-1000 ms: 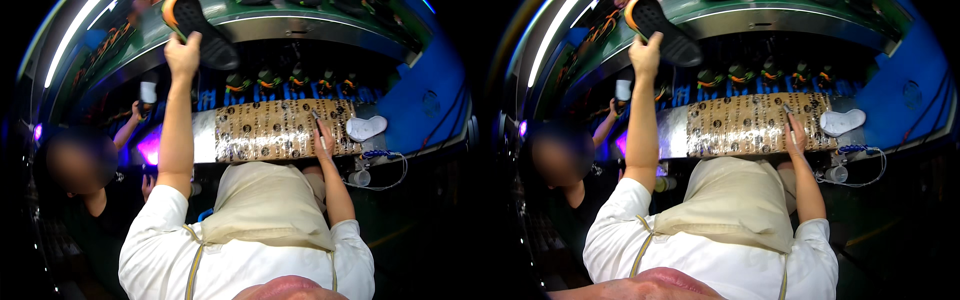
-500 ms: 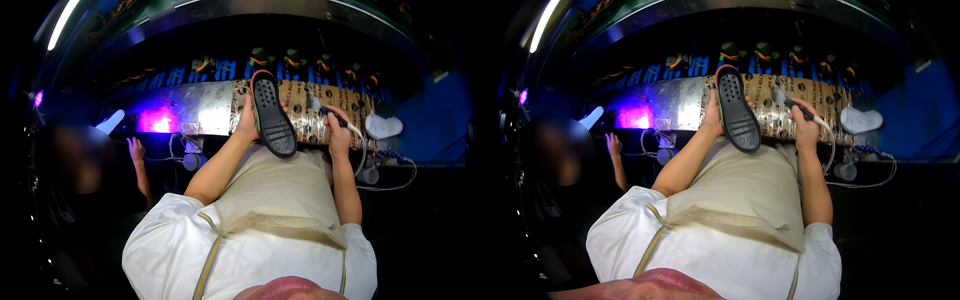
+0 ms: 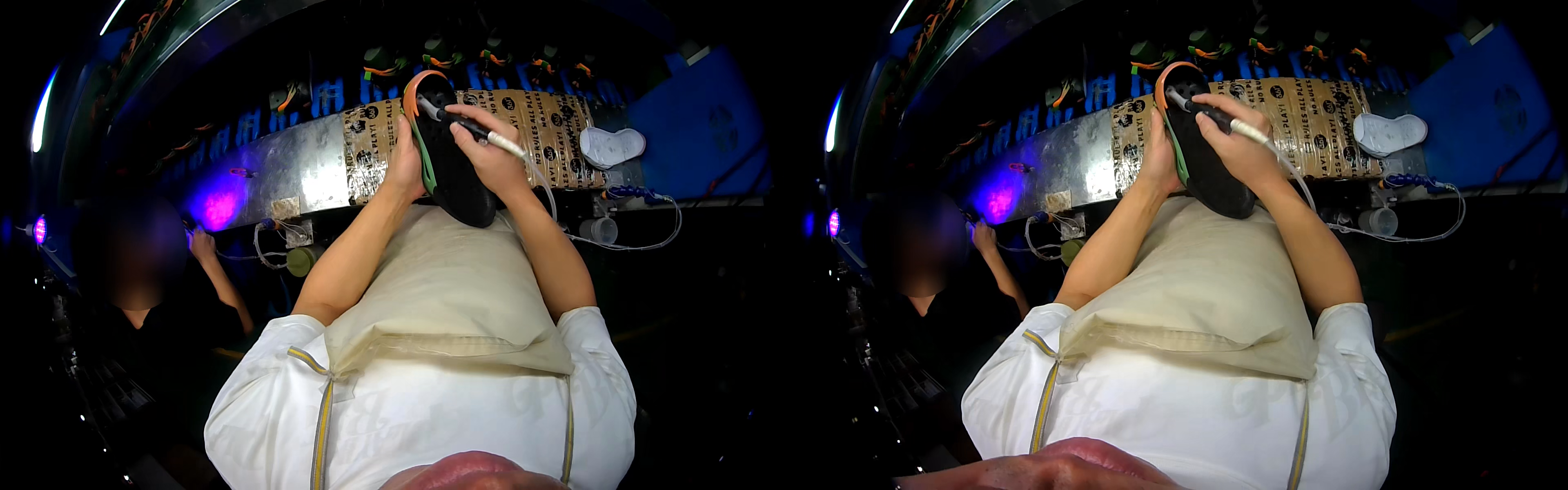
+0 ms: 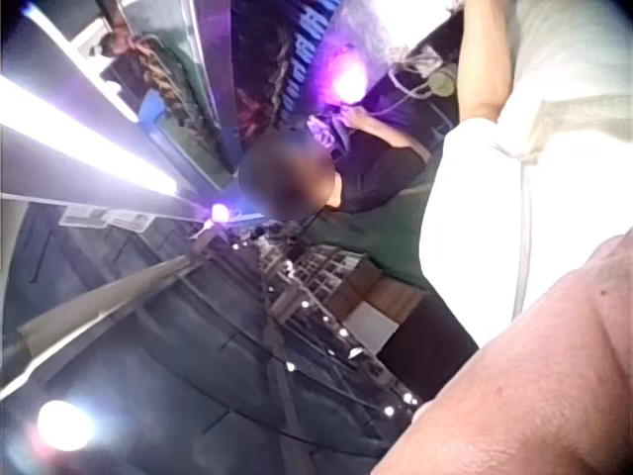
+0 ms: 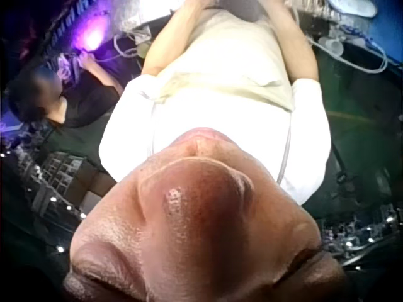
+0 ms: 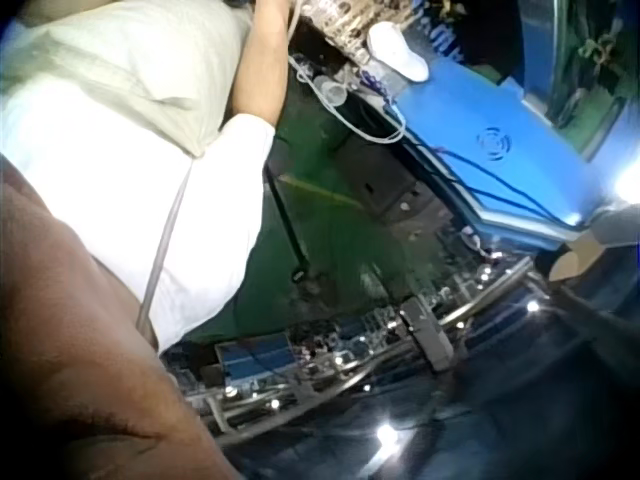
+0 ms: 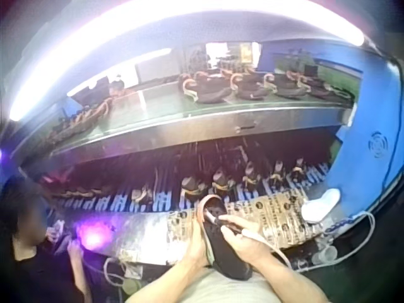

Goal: The person applies glue to the edges of shoe soles using a handheld dispensing tool and places them onto a conveyor belt.

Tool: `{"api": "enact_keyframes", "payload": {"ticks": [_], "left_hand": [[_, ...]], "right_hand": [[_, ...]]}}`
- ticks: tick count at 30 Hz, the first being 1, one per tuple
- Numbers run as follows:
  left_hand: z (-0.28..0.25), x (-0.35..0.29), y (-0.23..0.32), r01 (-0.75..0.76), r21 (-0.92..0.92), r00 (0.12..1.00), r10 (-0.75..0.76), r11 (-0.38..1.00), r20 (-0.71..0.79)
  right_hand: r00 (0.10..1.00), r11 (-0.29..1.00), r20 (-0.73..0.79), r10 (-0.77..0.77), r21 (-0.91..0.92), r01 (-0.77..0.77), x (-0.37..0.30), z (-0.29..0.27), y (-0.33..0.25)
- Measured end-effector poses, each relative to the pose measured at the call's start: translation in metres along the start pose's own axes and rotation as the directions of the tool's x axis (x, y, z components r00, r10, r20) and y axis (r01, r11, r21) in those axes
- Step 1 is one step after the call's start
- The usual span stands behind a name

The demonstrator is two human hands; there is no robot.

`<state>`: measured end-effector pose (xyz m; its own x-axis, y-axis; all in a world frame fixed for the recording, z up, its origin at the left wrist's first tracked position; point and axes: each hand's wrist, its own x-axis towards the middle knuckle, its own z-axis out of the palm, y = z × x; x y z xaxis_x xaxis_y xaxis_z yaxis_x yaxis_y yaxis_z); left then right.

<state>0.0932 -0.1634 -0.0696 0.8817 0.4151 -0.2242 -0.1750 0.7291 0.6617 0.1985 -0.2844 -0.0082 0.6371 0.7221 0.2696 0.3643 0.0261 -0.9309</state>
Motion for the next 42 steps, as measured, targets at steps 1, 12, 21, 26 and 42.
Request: {"api": "enact_keyframes", "payload": {"ticks": [1,12,21,26,42], "left_hand": [[-0.004,0.002,0.003,-0.002,0.049,1.000,0.004,0.999,-0.027],[0.011,0.001,0.024,-0.088,-0.053,0.996,0.089,0.995,0.014],[0.021,-0.016,0.024,-0.116,-0.019,0.990,0.117,0.993,0.077],[0.017,-0.012,0.026,-0.091,-0.165,0.966,0.127,0.982,0.224],[0.007,0.002,0.068,-0.127,-0.364,0.901,0.261,0.923,0.346]], "right_hand": [[0.998,0.998,0.056,-0.019,-0.054,0.022,-0.007,-0.005,-0.005],[0.995,0.991,0.074,-0.066,0.119,0.057,0.007,-0.029,-0.044],[0.925,0.950,0.241,-0.293,0.185,0.252,0.012,-0.006,-0.031],[0.994,0.972,0.025,-0.111,0.210,0.103,0.013,-0.011,-0.032],[0.825,0.912,0.409,-0.391,0.055,0.405,-0.010,-0.020,-0.064]]}}
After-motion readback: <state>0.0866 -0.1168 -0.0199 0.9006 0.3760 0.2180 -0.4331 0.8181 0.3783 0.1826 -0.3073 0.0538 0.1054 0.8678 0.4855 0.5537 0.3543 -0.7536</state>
